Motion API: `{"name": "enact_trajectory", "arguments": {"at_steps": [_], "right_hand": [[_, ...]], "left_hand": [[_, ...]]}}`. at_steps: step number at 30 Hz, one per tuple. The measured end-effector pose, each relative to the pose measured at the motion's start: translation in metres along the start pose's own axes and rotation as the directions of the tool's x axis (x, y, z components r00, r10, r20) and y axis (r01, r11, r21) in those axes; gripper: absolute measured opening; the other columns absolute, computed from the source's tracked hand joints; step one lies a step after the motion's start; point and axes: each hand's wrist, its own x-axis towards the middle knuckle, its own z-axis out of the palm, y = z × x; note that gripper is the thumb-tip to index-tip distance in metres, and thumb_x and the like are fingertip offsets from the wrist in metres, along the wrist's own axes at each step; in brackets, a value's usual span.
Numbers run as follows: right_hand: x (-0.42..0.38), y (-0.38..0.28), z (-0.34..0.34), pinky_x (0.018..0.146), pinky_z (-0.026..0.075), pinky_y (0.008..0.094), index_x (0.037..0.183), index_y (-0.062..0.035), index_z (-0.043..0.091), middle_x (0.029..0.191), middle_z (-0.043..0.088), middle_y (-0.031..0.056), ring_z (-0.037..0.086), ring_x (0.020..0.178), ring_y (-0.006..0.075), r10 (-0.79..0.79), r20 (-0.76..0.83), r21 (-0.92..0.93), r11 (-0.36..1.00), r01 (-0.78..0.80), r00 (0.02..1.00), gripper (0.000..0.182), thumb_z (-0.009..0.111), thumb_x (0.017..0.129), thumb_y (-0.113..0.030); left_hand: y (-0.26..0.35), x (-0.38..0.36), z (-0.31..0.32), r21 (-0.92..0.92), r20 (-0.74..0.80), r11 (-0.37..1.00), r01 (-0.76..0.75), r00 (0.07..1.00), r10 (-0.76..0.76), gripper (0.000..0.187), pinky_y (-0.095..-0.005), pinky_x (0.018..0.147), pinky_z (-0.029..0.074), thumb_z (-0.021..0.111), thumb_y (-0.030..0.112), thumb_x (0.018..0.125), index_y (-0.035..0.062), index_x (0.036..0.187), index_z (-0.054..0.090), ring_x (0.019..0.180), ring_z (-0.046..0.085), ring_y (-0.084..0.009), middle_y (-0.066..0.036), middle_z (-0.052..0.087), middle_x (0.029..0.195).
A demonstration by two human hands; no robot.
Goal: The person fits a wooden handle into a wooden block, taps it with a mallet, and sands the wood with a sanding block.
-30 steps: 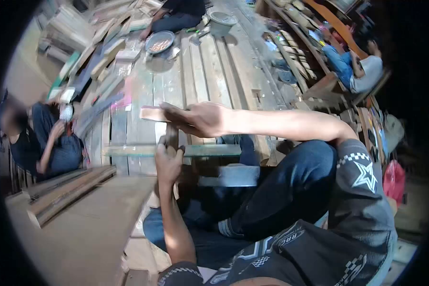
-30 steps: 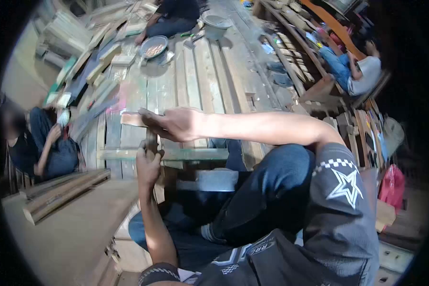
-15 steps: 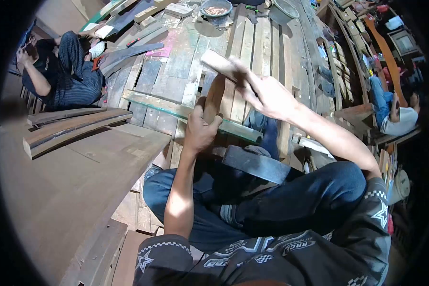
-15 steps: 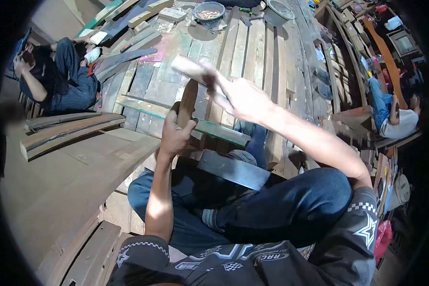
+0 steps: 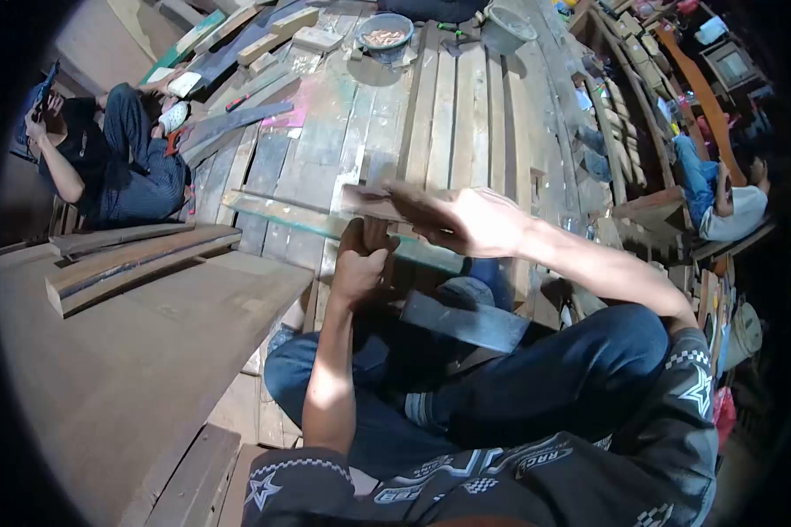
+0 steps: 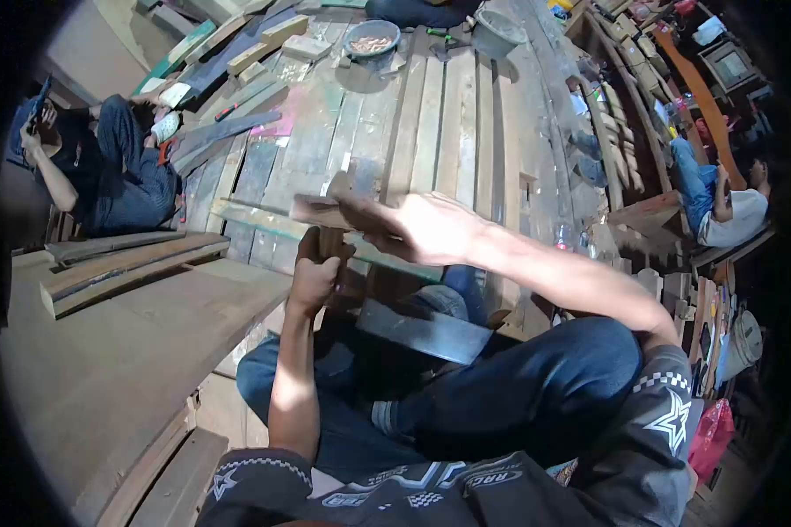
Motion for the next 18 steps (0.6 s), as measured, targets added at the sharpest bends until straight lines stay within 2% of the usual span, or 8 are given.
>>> {"name": "enact_trajectory", "arguments": {"at_steps": [3, 5, 7, 8, 11, 13, 16, 18], "right_hand": [[0.005, 0.0, -0.012, 0.059, 0.051, 0.0466, 0.149, -0.0168, 0.017, 0.076, 0.063, 0.0233, 0.064, 0.066, 0.0417, 0.16, -0.105, 0.224, 0.966, -0.133, 0.982, 0.069, 0.054, 0.091, -0.02], [-0.007, 0.004, 0.011, 0.058, 0.05, 0.0474, 0.15, -0.0173, 0.019, 0.078, 0.063, 0.0228, 0.063, 0.065, 0.0415, -0.046, -0.185, 0.231, 0.969, 0.089, 0.982, 0.069, 0.054, 0.091, -0.024], [-0.011, -0.012, -0.005, 0.057, 0.05, 0.0474, 0.151, -0.0192, 0.017, 0.081, 0.064, 0.0212, 0.063, 0.062, 0.0402, 0.022, 0.179, -0.074, 0.997, -0.009, 0.984, 0.072, 0.055, 0.09, -0.027], [-0.009, -0.009, -0.005, 0.054, 0.05, 0.0473, 0.151, -0.0178, 0.015, 0.08, 0.064, 0.0195, 0.062, 0.06, 0.0391, 0.054, 0.187, -0.064, 0.997, -0.043, 0.981, 0.075, 0.056, 0.089, -0.026], [-0.005, 0.008, -0.005, 0.052, 0.05, 0.047, 0.15, -0.0153, 0.014, 0.077, 0.064, 0.0189, 0.062, 0.06, 0.0387, 0.028, -0.17, 0.043, 0.999, -0.021, 0.985, 0.076, 0.057, 0.088, -0.025], [-0.007, 0.01, 0.004, 0.054, 0.05, 0.0479, 0.15, -0.0138, 0.014, 0.075, 0.063, 0.0187, 0.062, 0.06, 0.038, 0.042, -0.152, 0.103, 0.994, -0.026, 0.987, 0.076, 0.056, 0.088, -0.024], [-0.019, -0.005, 0.009, 0.055, 0.05, 0.0452, 0.15, -0.0143, 0.016, 0.074, 0.063, 0.0192, 0.06, 0.057, 0.036, -0.04, 0.061, -0.049, 0.998, 0.043, 0.997, 0.075, 0.056, 0.088, -0.023], [-0.019, 0.001, 0.004, 0.055, 0.049, 0.0445, 0.149, -0.0144, 0.019, 0.073, 0.062, 0.019, 0.061, 0.059, 0.0346, -0.026, -0.047, 0.047, 0.999, 0.028, 0.999, 0.073, 0.057, 0.088, -0.022]], "left_hand": [[0.014, 0.001, -0.002, 0.068, 0.079, 0.994, 0.086, 0.993, -0.092, 0.049, -0.0307, 0.085, 0.048, 0.067, 0.006, 0.079, -0.0023, 0.123, 0.049, 0.096, 0.059, -0.0195, -0.012, 0.061, 0.105], [0.013, -0.001, -0.006, 0.129, 0.122, 0.981, 0.145, 0.98, -0.16, 0.05, -0.031, 0.086, 0.048, 0.066, 0.006, 0.079, -0.0018, 0.125, 0.048, 0.097, 0.059, -0.0199, -0.012, 0.061, 0.106], [-0.029, -0.003, -0.002, -0.241, -0.005, 0.965, -0.1, 0.995, 0.102, 0.045, -0.0309, 0.08, 0.049, 0.067, 0.007, 0.079, -0.0005, 0.12, 0.052, 0.091, 0.059, -0.0186, -0.01, 0.061, 0.101], [-0.007, -0.009, 0.01, -0.448, -0.021, 0.894, -0.014, 1.0, 0.005, 0.04, -0.0295, 0.073, 0.049, 0.067, 0.006, 0.079, 0.0015, 0.117, 0.054, 0.087, 0.06, -0.0166, -0.008, 0.062, 0.098], [0.016, -0.007, 0.005, -0.089, 0.029, 0.989, 0.116, 0.993, -0.114, 0.041, -0.0287, 0.073, 0.05, 0.064, 0.002, 0.08, 0.0015, 0.119, 0.052, 0.089, 0.06, -0.0159, -0.008, 0.061, 0.101], [0.024, -0.011, 0.008, 0.023, 0.008, 0.99, 0.141, 0.99, -0.141, 0.045, -0.0283, 0.075, 0.05, 0.059, -0.003, 0.079, -0.0001, 0.122, 0.047, 0.092, 0.059, -0.0154, -0.009, 0.058, 0.107], [0.009, -0.01, 0.015, -0.288, -0.059, 0.958, -0.004, 0.998, -0.014, 0.031, -0.0286, 0.067, 0.049, 0.064, 0.0, 0.081, 0.0004, 0.11, 0.056, 0.078, 0.058, -0.0134, -0.006, 0.061, 0.092], [0.003, -0.002, 0.004, -0.027, 0.023, 1.0, -0.005, 1.0, 0.005, 0.033, -0.0287, 0.07, 0.05, 0.064, -0.001, 0.08, -0.0001, 0.112, 0.056, 0.083, 0.06, -0.0147, -0.007, 0.061, 0.095]]}}
